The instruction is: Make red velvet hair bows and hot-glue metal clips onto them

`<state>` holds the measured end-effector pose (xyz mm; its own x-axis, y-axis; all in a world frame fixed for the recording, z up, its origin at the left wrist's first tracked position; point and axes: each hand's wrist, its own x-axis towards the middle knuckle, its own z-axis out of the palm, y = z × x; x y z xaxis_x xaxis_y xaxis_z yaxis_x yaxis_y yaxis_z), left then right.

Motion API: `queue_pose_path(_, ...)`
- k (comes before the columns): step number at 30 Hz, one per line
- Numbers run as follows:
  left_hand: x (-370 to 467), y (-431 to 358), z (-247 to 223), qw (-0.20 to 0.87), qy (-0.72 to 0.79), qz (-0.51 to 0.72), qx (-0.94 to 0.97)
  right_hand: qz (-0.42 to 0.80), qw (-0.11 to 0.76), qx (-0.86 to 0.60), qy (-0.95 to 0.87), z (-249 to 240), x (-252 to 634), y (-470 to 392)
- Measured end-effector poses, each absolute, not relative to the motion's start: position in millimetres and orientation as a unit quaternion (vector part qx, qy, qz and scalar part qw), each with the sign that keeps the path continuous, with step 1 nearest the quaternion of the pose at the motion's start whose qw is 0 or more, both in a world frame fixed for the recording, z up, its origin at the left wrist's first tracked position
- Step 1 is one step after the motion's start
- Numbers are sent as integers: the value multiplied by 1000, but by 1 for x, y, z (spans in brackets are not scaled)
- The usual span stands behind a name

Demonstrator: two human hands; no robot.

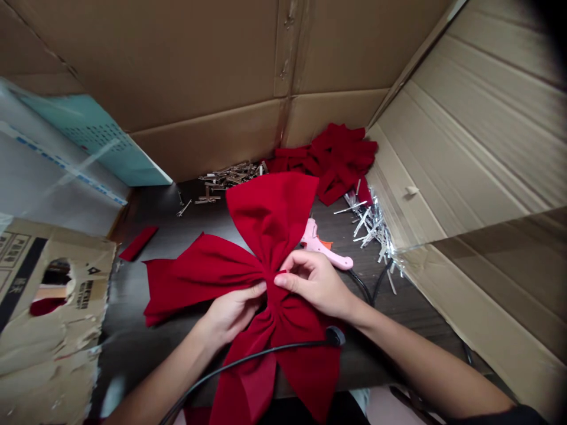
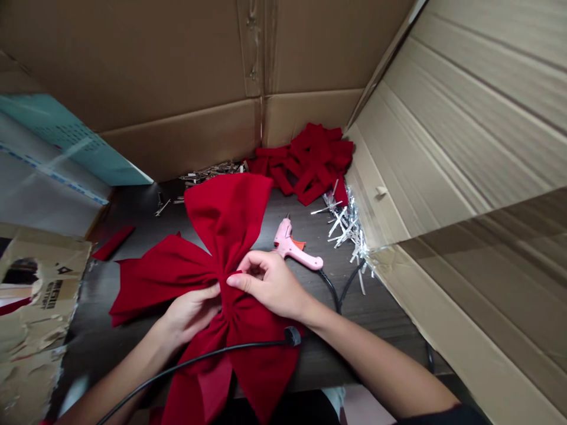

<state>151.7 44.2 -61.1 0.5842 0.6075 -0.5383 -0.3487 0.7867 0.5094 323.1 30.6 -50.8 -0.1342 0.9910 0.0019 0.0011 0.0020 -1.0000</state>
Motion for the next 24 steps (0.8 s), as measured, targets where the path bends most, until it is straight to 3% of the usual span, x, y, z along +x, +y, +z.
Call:
queue_pose_path(7,160,40,-55,777,394,409,270,447,465,-529,-552,-56,322,30)
queue_pose_path(24,154,48,-64,803,357,372,300,496,417,-530,-547,-51,317,28)
